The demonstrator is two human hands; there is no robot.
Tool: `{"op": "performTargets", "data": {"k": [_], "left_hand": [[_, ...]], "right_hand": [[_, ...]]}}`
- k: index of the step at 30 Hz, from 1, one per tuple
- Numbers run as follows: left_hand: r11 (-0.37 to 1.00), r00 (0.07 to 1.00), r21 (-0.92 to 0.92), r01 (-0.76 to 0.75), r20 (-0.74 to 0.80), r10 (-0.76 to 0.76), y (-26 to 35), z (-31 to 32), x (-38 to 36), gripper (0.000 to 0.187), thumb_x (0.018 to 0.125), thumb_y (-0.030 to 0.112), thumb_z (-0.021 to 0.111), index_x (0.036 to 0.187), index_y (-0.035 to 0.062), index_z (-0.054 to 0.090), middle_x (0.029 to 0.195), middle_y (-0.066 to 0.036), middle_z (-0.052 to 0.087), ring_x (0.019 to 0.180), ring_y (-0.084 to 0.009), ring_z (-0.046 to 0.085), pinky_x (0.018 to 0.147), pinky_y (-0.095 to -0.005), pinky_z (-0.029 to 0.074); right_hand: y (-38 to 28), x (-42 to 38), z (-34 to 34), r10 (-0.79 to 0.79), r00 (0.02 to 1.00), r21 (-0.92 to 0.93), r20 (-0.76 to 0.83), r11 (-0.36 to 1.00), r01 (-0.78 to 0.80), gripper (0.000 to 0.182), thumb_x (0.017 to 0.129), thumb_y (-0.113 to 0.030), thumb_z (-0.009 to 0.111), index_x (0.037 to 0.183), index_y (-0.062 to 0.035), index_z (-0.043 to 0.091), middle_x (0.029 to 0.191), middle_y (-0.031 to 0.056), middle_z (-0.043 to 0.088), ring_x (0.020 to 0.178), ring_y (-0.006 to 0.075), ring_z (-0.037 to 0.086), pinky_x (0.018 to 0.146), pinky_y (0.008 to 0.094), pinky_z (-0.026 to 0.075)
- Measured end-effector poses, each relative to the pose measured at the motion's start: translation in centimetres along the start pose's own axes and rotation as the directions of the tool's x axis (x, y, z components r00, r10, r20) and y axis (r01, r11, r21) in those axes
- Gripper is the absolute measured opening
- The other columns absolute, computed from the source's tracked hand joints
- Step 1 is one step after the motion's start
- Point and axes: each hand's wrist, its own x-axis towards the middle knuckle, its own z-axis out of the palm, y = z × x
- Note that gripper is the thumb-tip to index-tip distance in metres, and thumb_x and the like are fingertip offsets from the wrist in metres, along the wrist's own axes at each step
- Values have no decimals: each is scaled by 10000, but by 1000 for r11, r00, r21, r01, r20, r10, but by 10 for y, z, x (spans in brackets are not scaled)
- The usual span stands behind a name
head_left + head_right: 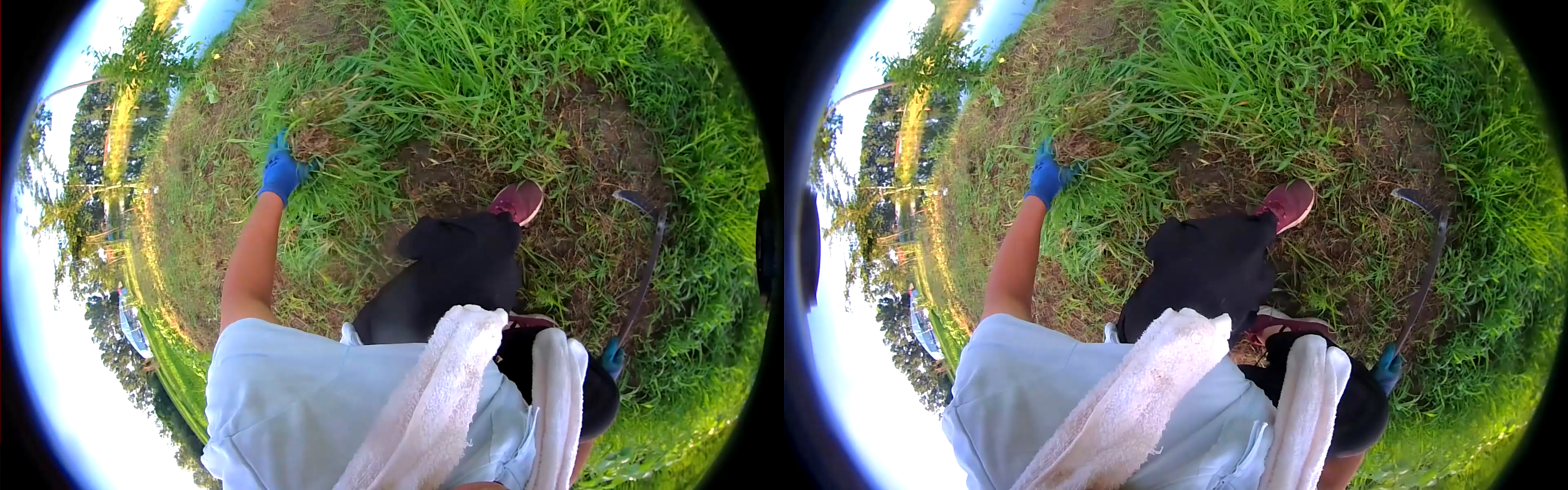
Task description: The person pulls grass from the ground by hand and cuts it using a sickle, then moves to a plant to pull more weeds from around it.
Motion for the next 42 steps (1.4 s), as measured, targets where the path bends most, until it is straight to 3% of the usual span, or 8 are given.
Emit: {"op": "performTargets", "data": {"k": [3,9,18,22,25,32,34,42], "left_hand": [[886,925,316,339,59,-376,25,-30,16,738,744,314,737,1347,61,396,1387,-247,390,1188,-383,481,960,-421,446],[911,966,-358,-204,80,247,95,40,26,269,847,239,645,1049,64,614,943,-188,656,842,-336,640,724,-413,503],[394,277,-758,-520,287,917,379,122,-15,233,879,267,560,1017,99,645,1065,-161,648,863,-334,644,756,-411,498],[218,264,-560,-799,-1,964,457,194,-7,471,876,216,552,1342,204,486,1417,-190,424,930,-344,650,781,-417,506],[602,300,-353,-717,623,722,494,161,31,875,870,158,537,1519,292,-35,1569,-193,-28,1078,-335,611,872,-460,499],[824,403,-270,-499,769,496,483,219,91,390,868,183,560,1243,78,574,1235,-170,592,1030,-338,632,835,-461,518],[132,147,64,-989,495,856,478,271,89,250,897,178,511,928,41,718,929,-126,705,840,-295,684,728,-405,558],[427,289,-767,-479,322,902,491,143,13,286,903,326,506,1013,115,665,973,-169,667,868,-325,653,821,-429,506]], "right_hand": [[16,-18,-21,51,998,-79,-38,995,-54,421,909,-457,591,981,-43,604,682,5,520,632,105,405,555,306,365],[-85,-92,-75,-23,995,-498,-96,867,-28,359,898,-422,588,968,-71,600,758,169,639,694,342,618,615,443,439],[-222,-91,-91,-339,929,-922,146,293,252,268,900,-339,571,898,-74,531,772,196,644,723,416,623,618,506,488],[-247,-76,-87,-239,959,-962,151,189,198,267,908,-334,555,913,-70,514,789,196,657,731,404,642,631,503,503],[-252,-73,-86,-212,965,-964,153,185,193,260,911,-323,555,902,-67,513,779,199,650,726,404,637,626,502,501],[-290,-82,-65,-135,983,-974,121,176,144,280,920,-332,529,925,-52,523,831,206,661,793,404,650,699,497,509],[-294,-83,-61,-131,984,-974,124,174,146,279,920,-330,529,920,-51,522,835,207,661,799,405,650,706,498,506],[-269,-72,-75,-359,901,-949,243,106,298,215,904,-274,569,894,-63,526,676,168,618,609,391,611,547,503,483]]}}
